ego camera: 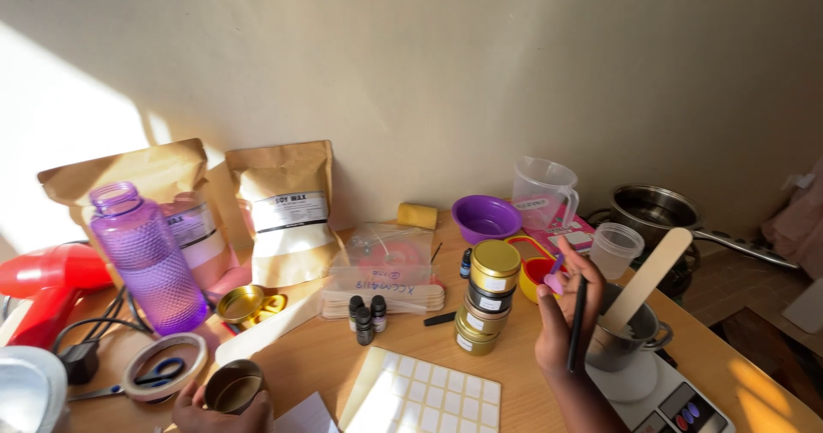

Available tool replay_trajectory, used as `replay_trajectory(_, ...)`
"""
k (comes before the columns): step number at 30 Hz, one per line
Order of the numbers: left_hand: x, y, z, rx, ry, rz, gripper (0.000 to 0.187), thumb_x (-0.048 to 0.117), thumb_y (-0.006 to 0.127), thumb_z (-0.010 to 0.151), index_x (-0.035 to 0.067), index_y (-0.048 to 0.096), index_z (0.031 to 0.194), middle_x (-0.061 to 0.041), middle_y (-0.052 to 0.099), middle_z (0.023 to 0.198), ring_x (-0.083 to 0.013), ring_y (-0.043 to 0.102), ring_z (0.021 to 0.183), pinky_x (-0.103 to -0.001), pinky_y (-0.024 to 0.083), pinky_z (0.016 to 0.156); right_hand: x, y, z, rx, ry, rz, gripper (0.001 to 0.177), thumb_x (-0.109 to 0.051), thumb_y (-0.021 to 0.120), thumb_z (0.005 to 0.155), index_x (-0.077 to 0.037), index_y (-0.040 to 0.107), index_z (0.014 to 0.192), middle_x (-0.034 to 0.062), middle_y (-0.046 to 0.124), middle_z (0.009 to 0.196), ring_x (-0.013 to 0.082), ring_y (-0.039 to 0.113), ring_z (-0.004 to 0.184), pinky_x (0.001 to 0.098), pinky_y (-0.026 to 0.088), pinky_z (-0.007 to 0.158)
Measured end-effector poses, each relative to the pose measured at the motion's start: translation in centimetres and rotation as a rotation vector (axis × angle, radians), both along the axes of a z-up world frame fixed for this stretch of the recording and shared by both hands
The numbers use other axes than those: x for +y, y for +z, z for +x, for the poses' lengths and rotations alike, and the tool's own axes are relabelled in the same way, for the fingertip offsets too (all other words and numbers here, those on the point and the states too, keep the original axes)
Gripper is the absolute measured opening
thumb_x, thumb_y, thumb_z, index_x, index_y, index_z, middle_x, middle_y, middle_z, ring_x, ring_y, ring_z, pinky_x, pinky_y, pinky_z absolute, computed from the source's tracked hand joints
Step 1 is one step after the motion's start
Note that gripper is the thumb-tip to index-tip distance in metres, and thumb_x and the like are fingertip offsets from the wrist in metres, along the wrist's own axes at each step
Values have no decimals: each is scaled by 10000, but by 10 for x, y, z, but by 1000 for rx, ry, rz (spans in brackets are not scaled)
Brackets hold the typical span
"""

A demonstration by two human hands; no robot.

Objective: Writing on adhesive labels and applying them to the bottom of metal candle tins.

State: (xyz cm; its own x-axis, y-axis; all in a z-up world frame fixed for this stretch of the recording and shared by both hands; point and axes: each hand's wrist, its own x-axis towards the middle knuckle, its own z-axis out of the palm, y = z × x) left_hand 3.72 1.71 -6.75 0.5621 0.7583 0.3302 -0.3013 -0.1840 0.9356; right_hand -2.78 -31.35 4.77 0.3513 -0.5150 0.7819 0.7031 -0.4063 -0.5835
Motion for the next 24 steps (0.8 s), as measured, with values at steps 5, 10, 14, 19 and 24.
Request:
replay_trajectory(5,0,24,-9,35,-71,-263,689,6,718,637,23,400,1248,-164,566,1124,-259,576,1020,-363,469,768,11,-7,2,-143,-172,-177,432,-67,495,850,-28,342,1252,275,405,1400,330,323,1392,449,244,1171)
replay_trajectory(10,1,43,-20,302,-249,-219,633,97,717,644,50,526,1245,-90,597,1189,-239,545,1125,-339,427,956,25,-10,0,-119,-154,-256,457,-50,503,841,3,358,1271,243,426,1391,333,340,1398,461,239,1194)
replay_trajectory(14,0,43,-19,489,-401,-86,658,171,723,627,67,579,1260,-83,613,1201,-172,591,1090,-308,458,937,29,-18,0,-153,-141,-375,362,-26,498,862,-19,380,1205,263,453,1362,340,365,1378,483,211,1221)
replay_trajectory(19,3,-14,5,478,-428,469,665,295,820,551,154,648,1178,8,579,1273,-133,529,1208,-298,411,1036,48,-20,-11,-152,-27,-459,237,-12,467,920,-41,461,1155,227,533,1298,318,448,1323,455,351,1169)
replay_trajectory(24,-4,17,-12,557,-482,360,251,321,838,598,129,764,741,32,594,1191,-108,675,808,-247,498,817,71,-20,-15,61,279,-759,230,-99,474,913,-75,621,1089,55,703,1085,222,660,1044,341,500,910)
